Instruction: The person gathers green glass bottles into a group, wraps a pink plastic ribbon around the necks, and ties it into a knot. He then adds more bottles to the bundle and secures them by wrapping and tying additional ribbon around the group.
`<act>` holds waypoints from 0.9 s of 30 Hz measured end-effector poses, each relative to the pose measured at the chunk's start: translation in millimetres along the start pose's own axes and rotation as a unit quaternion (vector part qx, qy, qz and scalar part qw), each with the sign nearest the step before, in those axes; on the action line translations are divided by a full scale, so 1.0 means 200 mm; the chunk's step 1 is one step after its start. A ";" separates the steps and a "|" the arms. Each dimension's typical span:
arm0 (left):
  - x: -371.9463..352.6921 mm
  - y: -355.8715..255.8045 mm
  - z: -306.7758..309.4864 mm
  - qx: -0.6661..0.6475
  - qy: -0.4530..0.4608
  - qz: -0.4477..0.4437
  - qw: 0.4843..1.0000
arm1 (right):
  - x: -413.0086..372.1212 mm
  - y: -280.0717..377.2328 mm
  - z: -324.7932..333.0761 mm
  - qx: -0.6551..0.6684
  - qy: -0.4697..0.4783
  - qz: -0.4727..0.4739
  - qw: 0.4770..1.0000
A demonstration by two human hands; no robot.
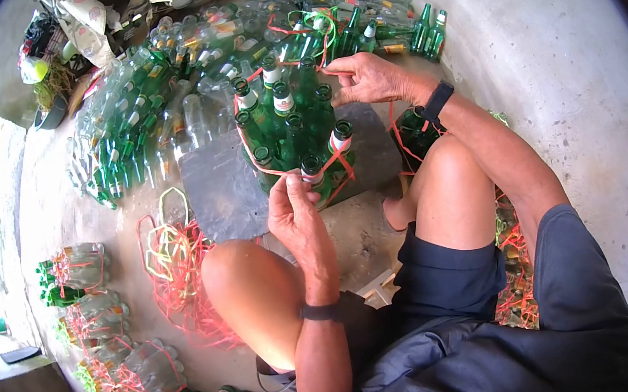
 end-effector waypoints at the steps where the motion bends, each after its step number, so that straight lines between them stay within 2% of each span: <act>1: -0.01 0.00 -0.01 -0.001 -0.013 -0.002 1.000 | 0.00 0.00 -0.01 0.001 0.000 0.000 1.000; 4: -0.05 -0.02 -0.03 0.028 -0.023 -0.006 0.999 | -0.01 0.00 -0.02 -0.025 -0.026 -0.003 0.999; 6: -0.09 -0.01 -0.04 0.057 -0.020 -0.008 0.998 | -0.03 0.04 -0.02 -0.003 -0.069 0.068 0.995; 9: -0.13 0.02 -0.13 0.105 0.055 -0.025 0.993 | -0.05 0.06 -0.03 -0.034 -0.078 0.065 0.994; 12: -0.14 0.01 -0.21 0.228 0.076 -0.030 0.970 | -0.03 0.00 -0.05 -0.078 -0.096 0.081 0.989; 13: -0.14 0.02 -0.23 0.227 0.076 -0.030 0.970 | -0.03 -0.01 -0.05 -0.079 -0.096 0.081 0.989; 15: -0.14 0.02 -0.27 0.312 0.081 -0.093 0.942 | -0.04 0.01 -0.06 -0.077 -0.100 0.070 0.990; 19: -0.10 0.06 -0.33 0.379 0.095 -0.077 0.917 | -0.07 0.07 -0.05 -0.082 -0.080 0.020 0.993; 20: -0.08 0.08 -0.34 0.379 0.095 -0.077 0.917 | -0.07 0.08 -0.06 -0.097 -0.093 0.036 0.990; 22: -0.04 0.11 -0.36 0.390 0.035 -0.181 0.902 | -0.08 0.09 -0.06 -0.112 -0.105 0.051 0.987; 25: 0.02 0.14 -0.37 0.416 0.007 -0.225 0.881 | -0.09 0.11 -0.08 -0.132 -0.105 0.023 0.985; 26: 0.02 0.16 -0.37 0.416 0.005 -0.224 0.881 | -0.09 0.12 -0.08 -0.148 -0.108 0.022 0.983; 27: 0.04 0.18 -0.37 0.396 0.013 -0.175 0.901 | -0.09 0.13 -0.09 -0.163 -0.111 0.021 0.980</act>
Point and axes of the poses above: each hand's wrist, its own x-axis towards the middle knuckle, its own z-axis out of the back of the hand, y = z × x, the point moved 4 cm from there along x, towards the middle knuckle, and after that the axes turned 15 degrees about y, right-handed, at the moved point
